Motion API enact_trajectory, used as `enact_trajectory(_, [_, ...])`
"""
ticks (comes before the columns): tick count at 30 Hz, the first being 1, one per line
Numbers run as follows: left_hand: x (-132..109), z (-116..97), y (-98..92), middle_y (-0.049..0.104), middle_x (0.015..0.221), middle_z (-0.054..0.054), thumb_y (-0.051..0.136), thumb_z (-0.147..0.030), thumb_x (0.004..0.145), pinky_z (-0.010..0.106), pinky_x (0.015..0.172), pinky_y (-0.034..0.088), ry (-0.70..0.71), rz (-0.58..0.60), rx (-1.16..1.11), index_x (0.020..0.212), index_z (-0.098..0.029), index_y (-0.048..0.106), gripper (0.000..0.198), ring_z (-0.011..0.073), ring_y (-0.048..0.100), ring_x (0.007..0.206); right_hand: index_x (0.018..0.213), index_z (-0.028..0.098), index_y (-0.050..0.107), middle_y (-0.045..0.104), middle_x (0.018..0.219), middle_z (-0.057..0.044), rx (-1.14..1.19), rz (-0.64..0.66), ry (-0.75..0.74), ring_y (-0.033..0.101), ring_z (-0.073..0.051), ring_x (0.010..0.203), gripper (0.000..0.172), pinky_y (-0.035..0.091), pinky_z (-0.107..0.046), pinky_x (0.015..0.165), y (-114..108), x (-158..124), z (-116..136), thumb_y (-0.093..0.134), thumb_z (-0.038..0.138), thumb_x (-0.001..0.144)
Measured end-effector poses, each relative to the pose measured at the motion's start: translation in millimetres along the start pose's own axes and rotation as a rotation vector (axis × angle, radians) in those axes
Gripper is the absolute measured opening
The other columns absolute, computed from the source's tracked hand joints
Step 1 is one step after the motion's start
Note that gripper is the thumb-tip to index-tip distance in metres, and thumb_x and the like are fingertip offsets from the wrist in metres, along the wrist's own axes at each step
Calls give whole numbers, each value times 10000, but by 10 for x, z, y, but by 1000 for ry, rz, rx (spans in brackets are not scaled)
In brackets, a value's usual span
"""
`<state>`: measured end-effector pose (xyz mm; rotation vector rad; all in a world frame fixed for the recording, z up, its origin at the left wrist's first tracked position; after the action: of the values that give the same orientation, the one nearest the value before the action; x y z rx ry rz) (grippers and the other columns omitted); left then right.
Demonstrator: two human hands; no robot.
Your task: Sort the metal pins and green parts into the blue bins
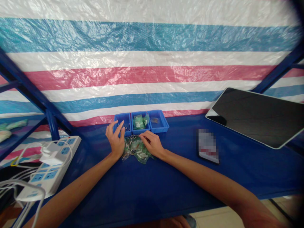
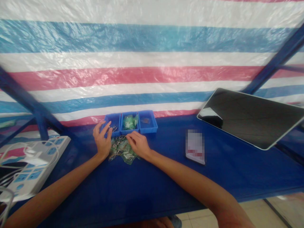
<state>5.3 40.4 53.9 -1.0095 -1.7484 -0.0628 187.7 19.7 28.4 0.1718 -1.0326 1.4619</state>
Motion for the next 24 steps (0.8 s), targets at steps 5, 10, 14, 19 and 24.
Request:
enact_trajectory(5, [-4, -38, 29, 546, 1177, 69, 488, -277, 899, 401, 1040, 317, 3, 44, -43, 1121, -240, 627, 263, 215, 471, 1160, 911, 170, 647, 600, 775, -41, -9, 6, 2, 556, -141, 698, 222, 438, -259, 669, 9, 2, -4, 442, 250, 934])
enact_trajectory(10, [-34, -90, 37, 571, 1076, 68, 499, -253, 889, 374, 980, 384, 23, 75, -118, 970, -200, 663, 191, 198, 528, 1066, 919, 175, 644, 601, 779, -37, -59, 26, -6, 550, -133, 669, 198, 441, -249, 641, 34, -10, -19, 459, 246, 921])
enact_trajectory(14, [-51, -105, 44, 583, 1008, 61, 502, -241, 884, 357, 945, 412, 36, 90, -148, 921, -193, 662, 172, 187, 551, 1013, 960, 183, 639, 637, 890, -50, -147, 116, -59, 569, -123, 683, 182, 455, -236, 656, 70, -9, 49, 493, 273, 901])
enact_trajectory(19, [-59, -106, 43, 594, 973, 55, 495, -225, 881, 341, 920, 423, 48, 92, -154, 891, -187, 658, 167, 177, 565, 974, 941, 178, 661, 649, 957, -80, -368, 383, -163, 589, -189, 889, 301, 451, -274, 776, 213, -16, 192, 606, 448, 820])
enact_trajectory(24, [-63, -113, 51, 612, 924, 45, 491, -196, 875, 339, 900, 424, 66, 119, -173, 844, -184, 660, 172, 173, 575, 933, 915, 170, 660, 652, 918, -94, -408, 397, -181, 600, -200, 825, 214, 457, -283, 716, 242, -23, 263, 636, 349, 799])
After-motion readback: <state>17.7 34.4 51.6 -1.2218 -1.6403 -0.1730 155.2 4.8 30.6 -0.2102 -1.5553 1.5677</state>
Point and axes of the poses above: each hand's wrist, its own x-axis towards the middle knuckle, its own y-axis out of the palm, z = x × y, the point moved 7 cm from there along x, towards the middle knuckle
